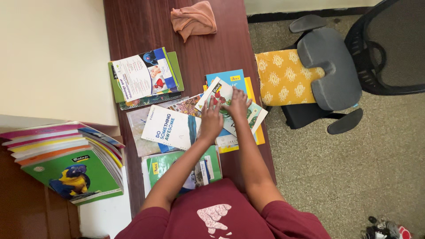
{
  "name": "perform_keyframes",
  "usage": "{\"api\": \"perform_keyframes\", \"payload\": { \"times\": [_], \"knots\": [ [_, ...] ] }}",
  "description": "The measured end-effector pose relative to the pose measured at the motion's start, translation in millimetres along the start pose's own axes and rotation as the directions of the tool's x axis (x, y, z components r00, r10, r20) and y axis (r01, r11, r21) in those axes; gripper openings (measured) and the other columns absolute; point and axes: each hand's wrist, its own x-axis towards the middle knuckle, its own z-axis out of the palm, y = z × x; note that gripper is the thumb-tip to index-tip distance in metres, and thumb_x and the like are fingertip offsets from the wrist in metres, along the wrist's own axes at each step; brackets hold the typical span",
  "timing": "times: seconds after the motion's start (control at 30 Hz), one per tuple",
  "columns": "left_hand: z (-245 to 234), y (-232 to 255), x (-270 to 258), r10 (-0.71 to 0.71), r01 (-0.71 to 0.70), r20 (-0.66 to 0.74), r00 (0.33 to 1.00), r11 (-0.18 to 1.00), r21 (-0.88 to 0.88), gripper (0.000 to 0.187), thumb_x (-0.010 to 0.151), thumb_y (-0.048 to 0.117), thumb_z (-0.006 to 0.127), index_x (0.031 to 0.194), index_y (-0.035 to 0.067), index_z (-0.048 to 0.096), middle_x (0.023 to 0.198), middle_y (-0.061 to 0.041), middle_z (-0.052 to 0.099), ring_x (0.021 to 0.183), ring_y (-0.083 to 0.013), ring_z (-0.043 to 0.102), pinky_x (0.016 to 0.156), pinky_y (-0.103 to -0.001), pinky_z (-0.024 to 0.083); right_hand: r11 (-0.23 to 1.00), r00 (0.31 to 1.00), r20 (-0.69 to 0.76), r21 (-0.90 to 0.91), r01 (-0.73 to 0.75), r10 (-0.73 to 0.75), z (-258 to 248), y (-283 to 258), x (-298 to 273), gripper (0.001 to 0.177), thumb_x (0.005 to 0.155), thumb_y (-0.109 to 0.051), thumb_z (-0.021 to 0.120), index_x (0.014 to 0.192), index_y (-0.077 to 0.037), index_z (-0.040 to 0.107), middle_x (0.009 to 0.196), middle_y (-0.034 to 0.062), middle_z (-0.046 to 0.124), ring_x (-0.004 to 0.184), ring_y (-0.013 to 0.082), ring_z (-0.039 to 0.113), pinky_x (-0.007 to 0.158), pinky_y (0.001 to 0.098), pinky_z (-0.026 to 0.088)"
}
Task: The person sorts various notebooks and books by picking them up from a pile and placing them into a vertical row against a cabinet.
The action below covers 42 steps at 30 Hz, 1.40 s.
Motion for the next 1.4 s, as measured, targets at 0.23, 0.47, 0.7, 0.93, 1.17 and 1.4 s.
{"api": "perform_keyframes", "payload": {
  "times": [0.23,0.47,0.7,0.93,1.17,1.4],
  "knots": [
    [14,21,-9,-0.287,0.269,-0.014,0.958,0.911,-0.313,0.079,0.088,0.012,0.065,0.156,0.003,0.027,0.165,-0.035,0.003,0.151,-0.0554,0.011,0.121,-0.057,0.022,0.995,0.996,0.020,-0.038,-0.089,0.090,-21,-8,4,0.115,0.044,-0.056,0.099,0.140,-0.015,0.050,0.143,0.0180,0.047,0.137,0.0405,0.041,0.114,0.0667,0.024],
    [39,-4,-4,-0.481,0.359,-0.151,0.864,0.797,-0.485,0.083,0.083,-0.002,0.059,0.159,0.006,0.027,0.166,-0.038,0.003,0.155,-0.0538,0.006,0.125,-0.052,0.022,0.996,0.992,-0.088,-0.010,-0.086,0.085,-12,-6,-7,0.109,0.050,-0.058,0.095,0.137,-0.010,0.052,0.136,0.0178,0.052,0.130,0.0386,0.047,0.105,0.0592,0.037],
    [6,4,6,-0.491,0.271,-0.277,0.826,0.777,-0.568,0.101,0.079,0.005,0.072,0.160,0.003,0.013,0.160,-0.035,0.024,0.150,-0.0503,0.024,0.121,-0.052,0.024,0.997,0.987,-0.141,0.021,-0.078,0.080,3,2,-11,0.108,0.056,-0.057,0.094,0.142,-0.009,0.050,0.140,0.0162,0.050,0.131,0.0381,0.046,0.101,0.0610,0.038],
    [-4,8,7,-0.681,0.681,0.190,0.707,0.584,-0.441,0.104,0.087,0.018,0.072,0.163,0.012,0.001,0.123,-0.027,0.067,0.108,-0.0453,0.068,0.091,-0.050,0.054,0.995,0.988,-0.128,0.052,-0.082,0.088,12,3,-8,0.109,0.053,-0.059,0.094,0.142,-0.012,0.051,0.141,0.0157,0.049,0.134,0.0390,0.042,0.107,0.0612,0.035],
    [18,-29,16,-0.510,0.380,-0.079,0.856,0.727,-0.571,0.088,0.084,0.004,0.070,0.160,0.010,0.026,0.121,-0.025,0.071,0.107,-0.0371,0.072,0.088,-0.045,0.057,0.960,0.987,0.015,0.234,-0.156,0.157,-18,-3,0,0.101,0.059,-0.058,0.096,0.141,-0.013,0.054,0.142,0.0150,0.052,0.134,0.0374,0.045,0.106,0.0578,0.037],
    [-53,-34,47,-0.452,0.202,-0.107,0.886,0.582,-0.788,0.054,0.098,0.004,0.064,0.151,0.007,0.051,0.128,-0.016,0.073,0.100,-0.0197,0.068,0.085,-0.027,0.053,0.341,0.942,0.260,0.923,-0.178,-0.214,-80,-1,-1,0.066,0.077,-0.015,0.087,0.132,0.003,0.056,0.119,0.0136,0.072,0.110,0.0224,0.070,0.096,0.0351,0.055]
  ]
}}
